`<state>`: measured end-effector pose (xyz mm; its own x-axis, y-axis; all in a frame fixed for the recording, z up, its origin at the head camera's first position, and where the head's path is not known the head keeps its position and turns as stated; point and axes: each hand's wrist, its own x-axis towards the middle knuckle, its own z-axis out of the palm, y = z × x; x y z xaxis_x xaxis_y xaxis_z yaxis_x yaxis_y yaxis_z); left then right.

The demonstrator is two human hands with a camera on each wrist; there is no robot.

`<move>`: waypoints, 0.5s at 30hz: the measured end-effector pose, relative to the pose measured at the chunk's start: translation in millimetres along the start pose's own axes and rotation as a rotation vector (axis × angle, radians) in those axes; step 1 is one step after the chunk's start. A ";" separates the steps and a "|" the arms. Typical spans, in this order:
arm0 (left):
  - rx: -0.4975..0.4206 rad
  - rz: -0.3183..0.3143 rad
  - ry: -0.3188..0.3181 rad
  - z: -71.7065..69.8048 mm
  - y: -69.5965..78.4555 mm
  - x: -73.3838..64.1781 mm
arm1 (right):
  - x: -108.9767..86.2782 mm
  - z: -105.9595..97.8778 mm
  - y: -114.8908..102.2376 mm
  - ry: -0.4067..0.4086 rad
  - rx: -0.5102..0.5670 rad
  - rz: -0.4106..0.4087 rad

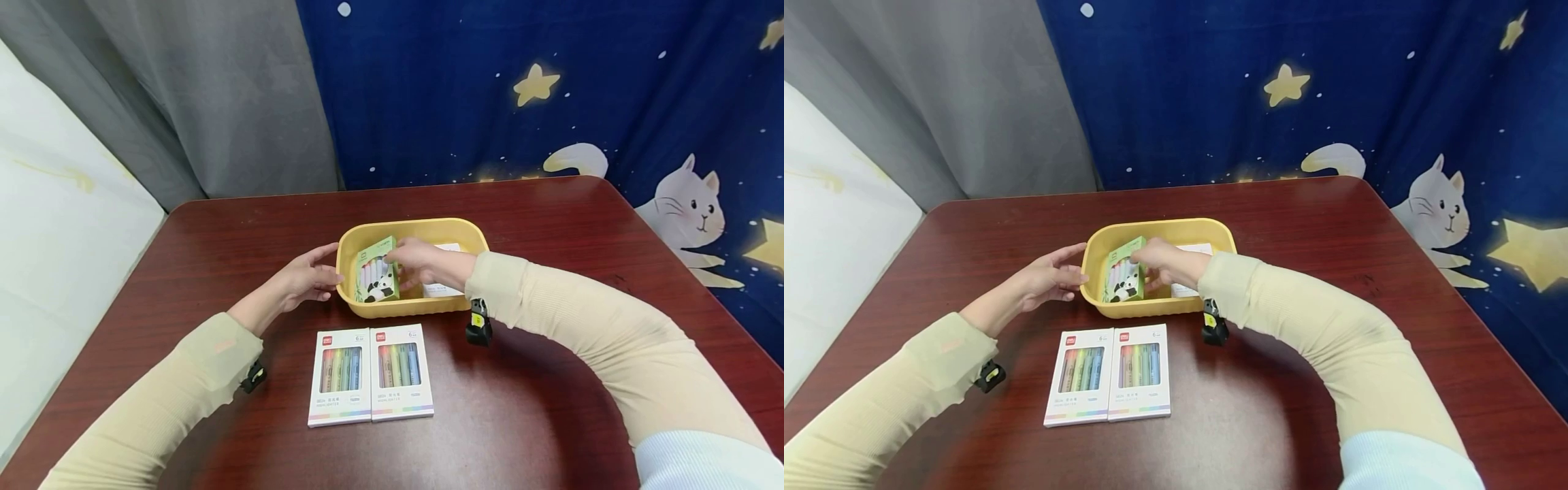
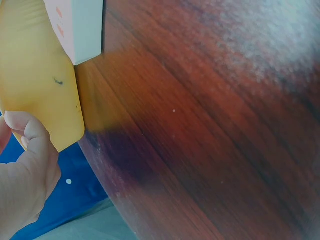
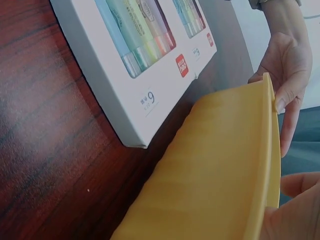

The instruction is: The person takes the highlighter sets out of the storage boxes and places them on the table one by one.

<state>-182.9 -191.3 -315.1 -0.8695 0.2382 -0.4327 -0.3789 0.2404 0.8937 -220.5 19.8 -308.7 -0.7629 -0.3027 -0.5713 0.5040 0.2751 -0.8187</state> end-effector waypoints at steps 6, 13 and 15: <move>0.011 -0.011 -0.001 -0.4 0.2 1.2 | 11.1 -5.3 4.6 -0.078 -0.033 -0.001; 0.012 -0.010 -0.003 -0.4 0.7 1.2 | -3.0 -2.3 0.3 -0.081 -0.064 -0.005; 0.011 -0.009 -0.004 -0.2 0.8 1.1 | -4.8 -3.0 -0.3 -0.078 -0.060 -0.008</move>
<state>-184.3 -191.0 -314.8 -0.8647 0.2399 -0.4414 -0.3834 0.2527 0.8884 -218.2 23.8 -305.6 -0.7316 -0.3745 -0.5696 0.4711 0.3262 -0.8195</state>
